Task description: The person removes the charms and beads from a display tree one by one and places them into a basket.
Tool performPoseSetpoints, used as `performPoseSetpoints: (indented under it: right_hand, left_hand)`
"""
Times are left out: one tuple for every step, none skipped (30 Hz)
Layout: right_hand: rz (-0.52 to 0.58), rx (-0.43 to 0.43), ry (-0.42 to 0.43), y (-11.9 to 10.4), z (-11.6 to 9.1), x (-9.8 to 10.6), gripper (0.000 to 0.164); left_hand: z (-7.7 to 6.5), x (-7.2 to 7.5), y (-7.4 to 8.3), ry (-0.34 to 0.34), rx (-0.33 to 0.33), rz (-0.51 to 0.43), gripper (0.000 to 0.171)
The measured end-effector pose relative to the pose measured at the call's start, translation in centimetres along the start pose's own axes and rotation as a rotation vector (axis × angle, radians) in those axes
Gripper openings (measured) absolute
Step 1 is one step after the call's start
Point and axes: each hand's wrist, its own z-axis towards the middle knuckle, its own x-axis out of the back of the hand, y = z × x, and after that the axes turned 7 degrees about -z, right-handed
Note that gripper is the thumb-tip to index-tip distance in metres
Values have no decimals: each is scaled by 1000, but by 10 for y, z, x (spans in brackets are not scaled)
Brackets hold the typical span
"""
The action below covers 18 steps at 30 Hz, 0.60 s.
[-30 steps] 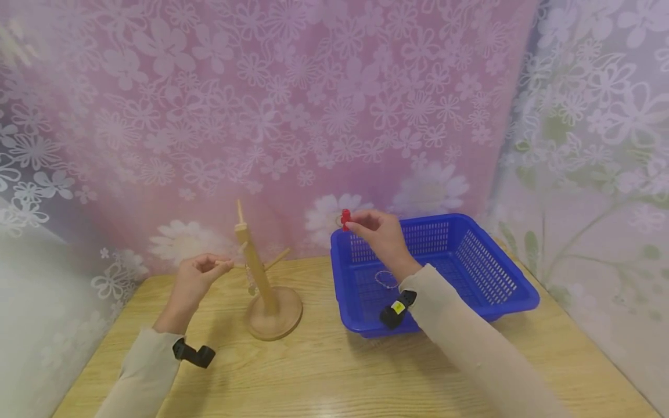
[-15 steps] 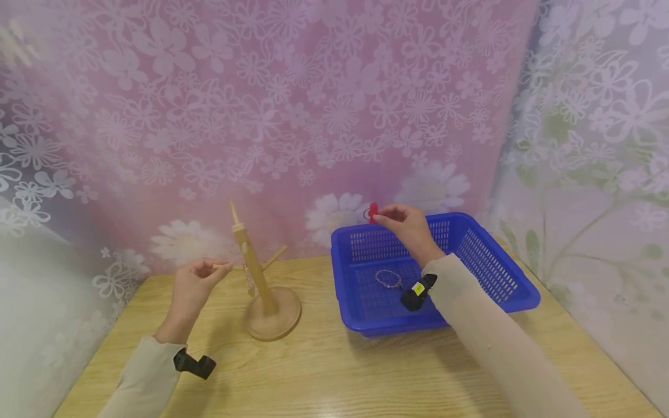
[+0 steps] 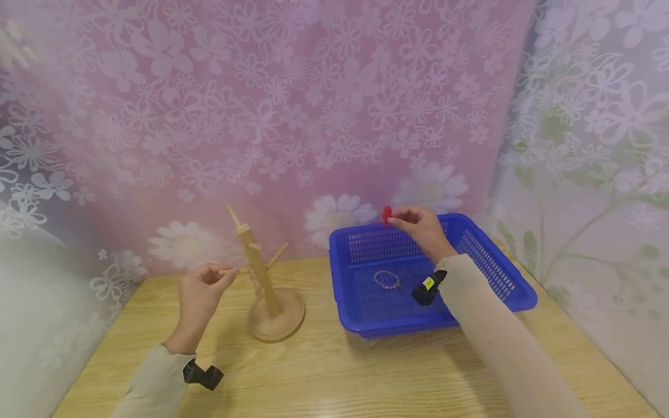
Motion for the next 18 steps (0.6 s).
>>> performPoseSetpoints:
  right_hand:
    - [-6, 5, -8, 1, 0, 2, 33]
    - [-8, 7, -14, 3, 0, 4, 32]
    - [-10, 8, -19, 4, 0, 5, 32]
    - [-22, 15, -28, 6, 0, 7, 31]
    - [-33, 17, -35, 8, 0, 8, 31]
    - [-34, 14, -39, 9, 1, 9, 30]
    - [-41, 11, -43, 11, 1, 10, 30]
    - [-50, 13, -52, 12, 2, 11, 31]
    - [-62, 17, -62, 14, 2, 12, 32]
    - [-78, 21, -72, 15, 2, 12, 33]
    - [-84, 18, -79, 16, 3, 13, 35]
    - [-90, 16, -85, 17, 3, 13, 37]
    - [-104, 18, -96, 18, 4, 15, 38]
    - [-113, 21, -108, 19, 4, 16, 39]
    - [-120, 17, -116, 21, 5, 17, 40]
    - [-131, 13, -125, 23, 6, 18, 41]
    - [-137, 10, -134, 24, 7, 19, 42]
    - [-144, 7, -141, 26, 7, 21, 42]
  left_hand:
    - [0, -1, 0, 4, -8, 0, 9]
    - [-1, -2, 1, 8, -19, 2, 9]
    - [-1, -3, 1, 11, -30, 8, 8]
    - [-2, -4, 1, 16, -42, 15, 8]
    - [-3, -4, 1, 19, -53, 18, 8]
    - [-4, -5, 2, 21, -61, 22, 7]
    - [-4, -5, 2, 22, -68, 24, 7]
    - [-5, -6, 3, 22, -72, 26, 7]
    - [-5, -7, 3, 23, -75, 29, 7]
    - [-6, -7, 3, 21, -77, 29, 7]
    - [-6, -7, 4, 18, -76, 29, 7]
    - [-7, -8, 3, 16, -74, 30, 7]
    - [-6, -8, 4, 11, -75, 29, 7]
    - [-6, -8, 3, 8, -73, 29, 8]
    - [-6, -8, 3, 6, -72, 30, 9]
    - [-6, -8, 2, 2, -72, 32, 10]
    - [-6, -8, 2, 0, -68, 34, 11]
    - [-6, -7, 1, -4, -68, 36, 12]
